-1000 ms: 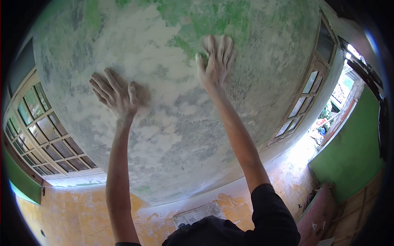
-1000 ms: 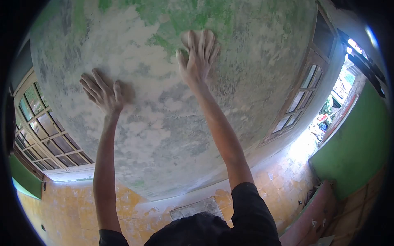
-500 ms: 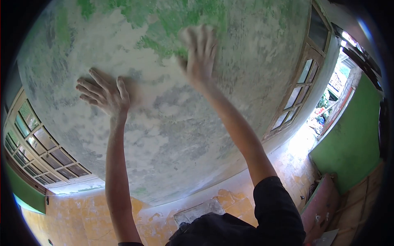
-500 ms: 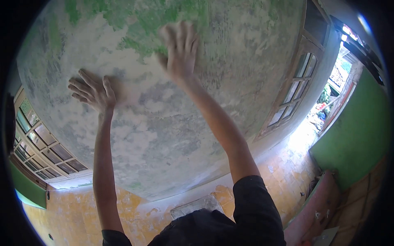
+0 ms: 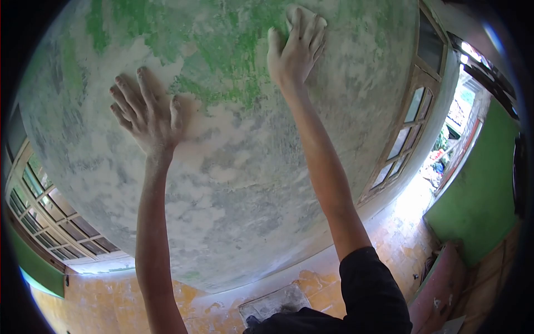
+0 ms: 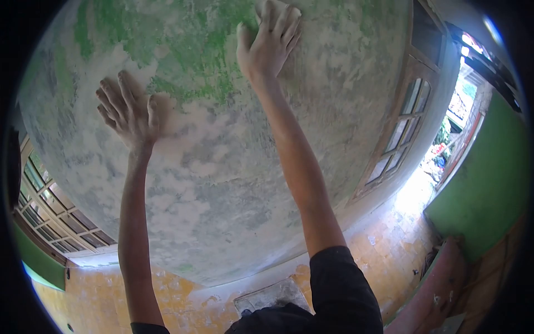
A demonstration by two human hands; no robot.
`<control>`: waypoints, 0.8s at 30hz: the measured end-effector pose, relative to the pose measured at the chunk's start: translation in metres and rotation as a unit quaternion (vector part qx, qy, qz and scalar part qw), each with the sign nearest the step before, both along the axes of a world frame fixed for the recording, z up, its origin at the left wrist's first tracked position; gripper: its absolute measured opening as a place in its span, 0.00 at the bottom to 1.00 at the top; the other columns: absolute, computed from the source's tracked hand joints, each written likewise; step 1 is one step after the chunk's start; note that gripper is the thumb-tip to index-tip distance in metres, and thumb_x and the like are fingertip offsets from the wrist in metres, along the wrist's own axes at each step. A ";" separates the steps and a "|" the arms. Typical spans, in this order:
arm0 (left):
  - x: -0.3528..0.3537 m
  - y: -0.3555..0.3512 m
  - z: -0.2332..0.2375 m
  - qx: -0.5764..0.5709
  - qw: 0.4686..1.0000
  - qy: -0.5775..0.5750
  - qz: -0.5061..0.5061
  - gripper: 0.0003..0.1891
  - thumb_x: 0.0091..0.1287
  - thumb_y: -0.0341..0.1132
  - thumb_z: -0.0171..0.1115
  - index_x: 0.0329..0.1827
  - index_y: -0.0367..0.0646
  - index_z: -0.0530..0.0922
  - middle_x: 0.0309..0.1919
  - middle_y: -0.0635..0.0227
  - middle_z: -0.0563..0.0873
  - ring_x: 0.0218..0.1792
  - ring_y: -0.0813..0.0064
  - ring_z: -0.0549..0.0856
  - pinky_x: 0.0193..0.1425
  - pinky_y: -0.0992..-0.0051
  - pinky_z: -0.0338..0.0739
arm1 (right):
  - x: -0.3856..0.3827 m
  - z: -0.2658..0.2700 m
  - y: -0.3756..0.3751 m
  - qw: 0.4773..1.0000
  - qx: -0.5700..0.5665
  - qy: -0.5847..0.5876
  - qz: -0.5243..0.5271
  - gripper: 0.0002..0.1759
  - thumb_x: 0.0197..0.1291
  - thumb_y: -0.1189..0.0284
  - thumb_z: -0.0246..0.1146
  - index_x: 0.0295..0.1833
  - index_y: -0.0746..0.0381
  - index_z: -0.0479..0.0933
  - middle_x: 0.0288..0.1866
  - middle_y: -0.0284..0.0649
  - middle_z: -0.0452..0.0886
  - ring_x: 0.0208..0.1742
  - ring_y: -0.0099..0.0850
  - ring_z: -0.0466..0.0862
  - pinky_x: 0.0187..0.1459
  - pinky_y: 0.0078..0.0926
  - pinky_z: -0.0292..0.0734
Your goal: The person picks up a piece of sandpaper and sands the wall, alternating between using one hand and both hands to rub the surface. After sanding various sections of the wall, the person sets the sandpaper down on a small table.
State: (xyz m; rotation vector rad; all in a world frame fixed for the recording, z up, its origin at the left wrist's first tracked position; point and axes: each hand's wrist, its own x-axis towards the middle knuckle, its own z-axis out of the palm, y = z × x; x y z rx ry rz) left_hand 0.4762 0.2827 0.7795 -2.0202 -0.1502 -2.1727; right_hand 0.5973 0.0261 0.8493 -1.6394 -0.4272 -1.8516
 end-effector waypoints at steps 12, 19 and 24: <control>-0.006 -0.002 -0.002 -0.015 1.000 0.013 0.003 0.42 0.75 0.63 0.39 0.86 0.49 0.50 0.83 0.44 0.47 0.84 0.43 0.44 0.82 0.42 0.38 | 0.021 -0.045 -0.029 0.991 -0.130 -0.034 0.006 0.41 0.70 0.40 0.53 0.84 0.41 0.54 0.88 0.47 0.44 0.87 0.53 0.41 0.80 0.68 0.40; -0.008 -0.001 -0.003 -0.014 1.000 0.022 -0.010 0.42 0.75 0.63 0.41 0.86 0.49 0.50 0.83 0.43 0.46 0.84 0.43 0.43 0.82 0.42 0.37 | -0.015 -0.091 -0.006 0.961 -0.271 -0.038 -0.030 0.41 0.72 0.38 0.48 0.84 0.43 0.55 0.88 0.49 0.42 0.87 0.54 0.41 0.80 0.68 0.38; -0.007 -0.001 -0.003 -0.011 1.000 0.017 -0.011 0.40 0.75 0.62 0.41 0.85 0.49 0.54 0.83 0.42 0.47 0.84 0.43 0.43 0.82 0.41 0.38 | -0.002 -0.083 -0.019 0.989 -0.144 0.022 0.015 0.40 0.72 0.36 0.46 0.84 0.41 0.56 0.88 0.50 0.42 0.87 0.55 0.39 0.80 0.68 0.33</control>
